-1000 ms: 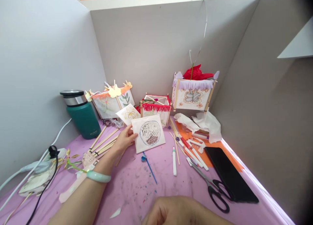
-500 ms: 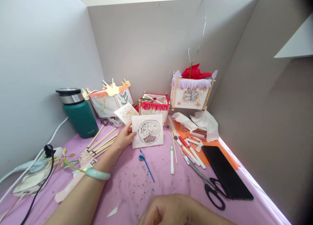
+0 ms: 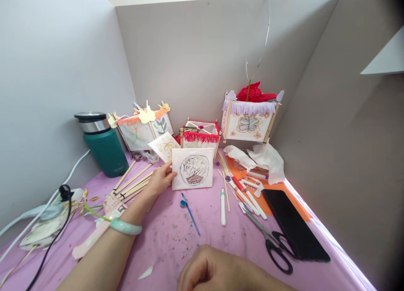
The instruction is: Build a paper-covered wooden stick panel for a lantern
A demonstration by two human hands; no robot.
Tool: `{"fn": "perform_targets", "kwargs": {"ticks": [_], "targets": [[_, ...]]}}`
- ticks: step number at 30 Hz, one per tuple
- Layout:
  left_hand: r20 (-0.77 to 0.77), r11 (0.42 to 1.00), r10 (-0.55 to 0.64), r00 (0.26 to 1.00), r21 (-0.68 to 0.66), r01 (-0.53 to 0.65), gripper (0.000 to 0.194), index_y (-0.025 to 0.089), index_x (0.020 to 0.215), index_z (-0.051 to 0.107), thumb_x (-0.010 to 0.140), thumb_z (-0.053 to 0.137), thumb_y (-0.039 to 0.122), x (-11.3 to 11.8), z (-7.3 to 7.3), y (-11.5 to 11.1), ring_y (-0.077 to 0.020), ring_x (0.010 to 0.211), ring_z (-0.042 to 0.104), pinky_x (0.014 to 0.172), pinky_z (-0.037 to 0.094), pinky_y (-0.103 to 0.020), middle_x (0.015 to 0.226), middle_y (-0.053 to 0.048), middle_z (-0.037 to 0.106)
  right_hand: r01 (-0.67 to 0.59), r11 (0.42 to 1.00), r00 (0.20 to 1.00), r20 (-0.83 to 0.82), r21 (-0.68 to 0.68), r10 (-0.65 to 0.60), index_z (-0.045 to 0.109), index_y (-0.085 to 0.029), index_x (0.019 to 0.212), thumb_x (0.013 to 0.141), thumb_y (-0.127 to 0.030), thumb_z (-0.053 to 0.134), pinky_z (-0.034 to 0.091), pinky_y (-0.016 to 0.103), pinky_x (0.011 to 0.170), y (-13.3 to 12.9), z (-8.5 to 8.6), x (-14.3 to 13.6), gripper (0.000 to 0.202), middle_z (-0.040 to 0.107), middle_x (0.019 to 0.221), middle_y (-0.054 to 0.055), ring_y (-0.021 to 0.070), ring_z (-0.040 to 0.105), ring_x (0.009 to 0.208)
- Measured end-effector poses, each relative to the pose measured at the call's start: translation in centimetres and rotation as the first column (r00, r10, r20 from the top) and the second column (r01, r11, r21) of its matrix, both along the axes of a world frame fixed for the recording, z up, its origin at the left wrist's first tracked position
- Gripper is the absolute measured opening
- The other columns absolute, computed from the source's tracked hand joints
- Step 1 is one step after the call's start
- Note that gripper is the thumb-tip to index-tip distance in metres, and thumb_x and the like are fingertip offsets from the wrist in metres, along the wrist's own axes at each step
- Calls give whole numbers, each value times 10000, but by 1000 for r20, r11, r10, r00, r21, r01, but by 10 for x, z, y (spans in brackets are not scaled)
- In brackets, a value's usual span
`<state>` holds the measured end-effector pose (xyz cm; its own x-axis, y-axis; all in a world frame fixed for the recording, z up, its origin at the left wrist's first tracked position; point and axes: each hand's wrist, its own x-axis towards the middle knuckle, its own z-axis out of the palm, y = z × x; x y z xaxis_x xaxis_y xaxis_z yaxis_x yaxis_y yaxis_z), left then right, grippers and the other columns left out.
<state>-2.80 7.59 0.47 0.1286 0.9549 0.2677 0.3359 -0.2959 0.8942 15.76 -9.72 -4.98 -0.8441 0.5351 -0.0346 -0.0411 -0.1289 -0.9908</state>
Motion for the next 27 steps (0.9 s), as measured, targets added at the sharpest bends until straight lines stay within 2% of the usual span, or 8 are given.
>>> {"fn": "perform_targets", "kwargs": {"ticks": [2,5,10,13,16,18,23,27], "targets": [[-44,998,-45,998,34,47,509,219,1212,615,708,615,292,1,-1,-1,-164,631,603,579,457,-235,679,20,670,113,987,993,-37,115,-110,752,-108,804,777,-511,666,465,205,686,-1,14,-3,413,684,775,59,124,613,730],[-103,991,-93,990,88,102,531,233,1279,570,751,582,298,5,-1,-4,-155,678,600,627,450,-225,764,11,692,255,922,967,-85,293,-241,752,-119,767,824,-425,642,472,221,693,0,27,-6,330,674,727,58,130,624,714],[-132,982,-113,985,139,131,550,230,1338,518,794,550,302,9,-3,-7,-140,695,579,657,436,-222,825,0,692,206,800,977,-80,564,-196,727,-148,747,878,-325,577,457,184,662,-1,20,-10,267,654,680,28,99,604,660],[-118,982,-127,985,126,141,564,202,1350,498,798,532,314,10,-7,-3,-132,624,553,607,427,-219,699,22,638,278,642,951,-112,715,-287,689,-145,740,876,-246,539,468,185,659,-2,20,-11,226,663,722,47,104,608,668],[-107,986,-114,988,106,125,542,171,1306,537,782,543,305,8,-10,3,-111,514,465,530,380,-204,538,67,495,408,444,855,-164,798,-491,663,-146,747,862,-192,508,476,207,648,-1,29,-10,198,662,751,63,119,609,676],[-95,990,-94,991,100,103,542,168,1296,545,771,552,301,7,-11,6,-101,486,417,502,351,-197,511,82,435,420,356,804,-160,835,-573,660,-151,769,875,-190,492,474,218,637,0,33,-9,202,659,760,59,122,603,671],[-54,996,-48,997,77,52,587,174,1312,532,742,575,311,5,-12,7,-108,486,410,500,357,-204,507,90,426,288,194,791,-119,938,-600,650,-155,778,894,-206,477,464,240,608,1,31,-6,215,662,765,49,130,590,648],[-22,998,-6,1000,63,7,581,174,1283,559,720,599,315,4,-13,7,-130,518,478,532,398,-221,535,67,522,249,121,769,-120,961,-628,643,-152,773,903,-195,459,467,247,619,1,30,-5,229,659,771,54,133,588,653]]}}
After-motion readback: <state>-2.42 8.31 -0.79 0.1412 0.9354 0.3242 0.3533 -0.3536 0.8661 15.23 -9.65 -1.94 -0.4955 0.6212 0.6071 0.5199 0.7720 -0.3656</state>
